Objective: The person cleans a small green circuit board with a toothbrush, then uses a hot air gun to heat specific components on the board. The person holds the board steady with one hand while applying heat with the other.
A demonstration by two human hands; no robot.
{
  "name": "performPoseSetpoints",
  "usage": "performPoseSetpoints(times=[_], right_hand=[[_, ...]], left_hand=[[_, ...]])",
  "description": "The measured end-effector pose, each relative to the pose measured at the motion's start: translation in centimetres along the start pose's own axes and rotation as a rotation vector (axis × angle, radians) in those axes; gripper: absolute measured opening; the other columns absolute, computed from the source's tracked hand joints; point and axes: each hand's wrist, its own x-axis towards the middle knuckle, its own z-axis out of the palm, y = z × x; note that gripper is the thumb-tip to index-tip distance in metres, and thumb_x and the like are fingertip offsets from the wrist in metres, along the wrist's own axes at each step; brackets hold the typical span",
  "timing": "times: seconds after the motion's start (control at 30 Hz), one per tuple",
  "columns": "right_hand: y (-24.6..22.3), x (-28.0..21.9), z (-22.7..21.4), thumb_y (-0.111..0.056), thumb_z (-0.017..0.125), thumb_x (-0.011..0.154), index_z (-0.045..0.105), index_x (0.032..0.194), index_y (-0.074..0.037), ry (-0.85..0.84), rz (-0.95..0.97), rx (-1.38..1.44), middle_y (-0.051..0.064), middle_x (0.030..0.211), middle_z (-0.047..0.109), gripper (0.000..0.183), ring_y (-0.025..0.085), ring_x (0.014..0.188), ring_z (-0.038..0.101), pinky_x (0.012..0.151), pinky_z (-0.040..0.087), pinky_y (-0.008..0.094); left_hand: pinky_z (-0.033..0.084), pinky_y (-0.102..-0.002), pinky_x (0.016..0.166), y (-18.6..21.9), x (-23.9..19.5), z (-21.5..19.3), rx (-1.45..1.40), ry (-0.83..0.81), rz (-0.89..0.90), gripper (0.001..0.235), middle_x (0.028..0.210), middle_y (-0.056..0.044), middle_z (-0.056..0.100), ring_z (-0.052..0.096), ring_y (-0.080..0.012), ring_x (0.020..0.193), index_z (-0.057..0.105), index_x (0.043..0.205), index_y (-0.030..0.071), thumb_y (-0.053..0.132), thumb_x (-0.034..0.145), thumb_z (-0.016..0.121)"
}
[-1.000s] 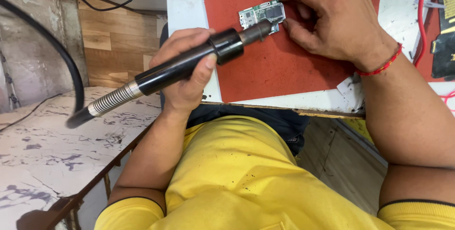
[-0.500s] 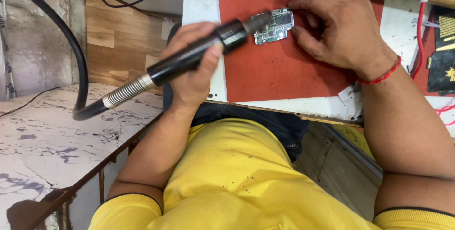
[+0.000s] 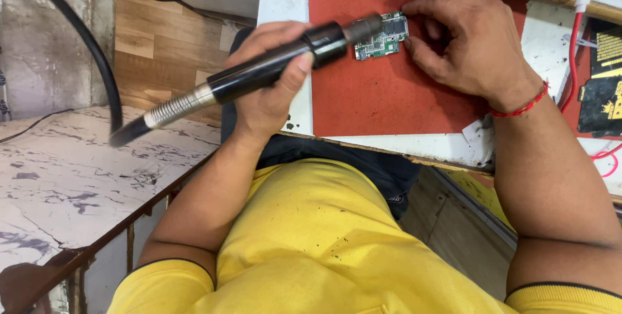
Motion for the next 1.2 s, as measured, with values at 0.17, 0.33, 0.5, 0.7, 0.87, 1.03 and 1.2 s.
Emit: performPoseSetpoints(times=[0.17,0.33,0.5,0.7,0.87,1.03,1.2], right_hand=[[-0.83,0.43,-0.46,-0.01,0.081,0.086,0.071,0.122,-0.003,0.023,-0.027,0.008,0.009,0.08,0.058,0.038,0.028,0.07,0.059,0.064,0.048,0.039],[-0.49,0.07,0.08,-0.015,0.081,0.094,0.072,0.123,-0.008,0.007,-0.014,-0.02,0.006,0.08,0.059,0.031,0.025,0.074,0.061,0.072,0.049,0.039],[-0.15,-0.13,0.08,-0.016,0.081,0.092,0.073,0.121,-0.008,-0.007,-0.004,-0.03,0.006,0.08,0.058,0.031,0.026,0.077,0.061,0.071,0.049,0.039],[-0.19,-0.08,-0.05,-0.014,0.08,0.093,0.072,0.122,-0.008,-0.003,-0.002,-0.013,0.006,0.081,0.059,0.031,0.025,0.074,0.061,0.072,0.049,0.039],[-0.35,0.11,-0.04,-0.015,0.081,0.093,0.072,0.121,-0.008,-0.002,0.014,-0.032,0.006,0.08,0.059,0.031,0.025,0.074,0.061,0.072,0.049,0.039],[-0.29,0.09,-0.08,-0.015,0.082,0.092,0.073,0.12,-0.008,-0.019,0.025,-0.032,0.006,0.08,0.058,0.031,0.026,0.077,0.059,0.071,0.048,0.039],[-0.03,-0.2,0.02,-0.015,0.082,0.093,0.072,0.121,-0.007,-0.011,0.001,-0.019,0.006,0.082,0.058,0.031,0.025,0.075,0.06,0.074,0.049,0.039]], left_hand=[[0.058,-0.03,0.102,0.05,0.16,0.24,-0.033,0.017,-0.001,0.028,0.123,-0.013,0.071,0.071,-0.0194,0.111,0.069,0.124,0.001,0.019,0.103,0.076],[0.058,-0.03,0.101,0.31,0.02,0.0,0.012,-0.018,0.017,0.029,0.118,-0.014,0.072,0.072,-0.0197,0.11,0.07,0.124,0.0,0.019,0.103,0.076],[0.058,-0.03,0.1,0.01,0.03,-0.19,0.034,-0.072,0.052,0.033,0.122,-0.014,0.072,0.072,-0.0189,0.109,0.069,0.123,0.0,0.023,0.1,0.077],[0.058,-0.03,0.099,-0.45,-0.04,-0.21,0.027,-0.031,0.024,0.032,0.118,-0.014,0.072,0.071,-0.0189,0.107,0.069,0.124,0.0,0.022,0.102,0.077],[0.06,-0.031,0.098,-0.41,0.16,0.05,0.019,0.023,0.014,0.031,0.122,-0.014,0.072,0.072,-0.0194,0.107,0.069,0.124,0.002,0.022,0.102,0.077],[0.06,-0.031,0.1,-0.08,-0.05,0.09,0.022,-0.053,0.091,0.028,0.117,-0.014,0.072,0.073,-0.0207,0.109,0.07,0.124,0.003,0.017,0.101,0.077],[0.06,-0.031,0.102,-0.12,0.0,-0.09,0.01,-0.1,0.082,0.028,0.119,-0.013,0.072,0.073,-0.021,0.111,0.07,0.124,0.003,0.018,0.101,0.077]])
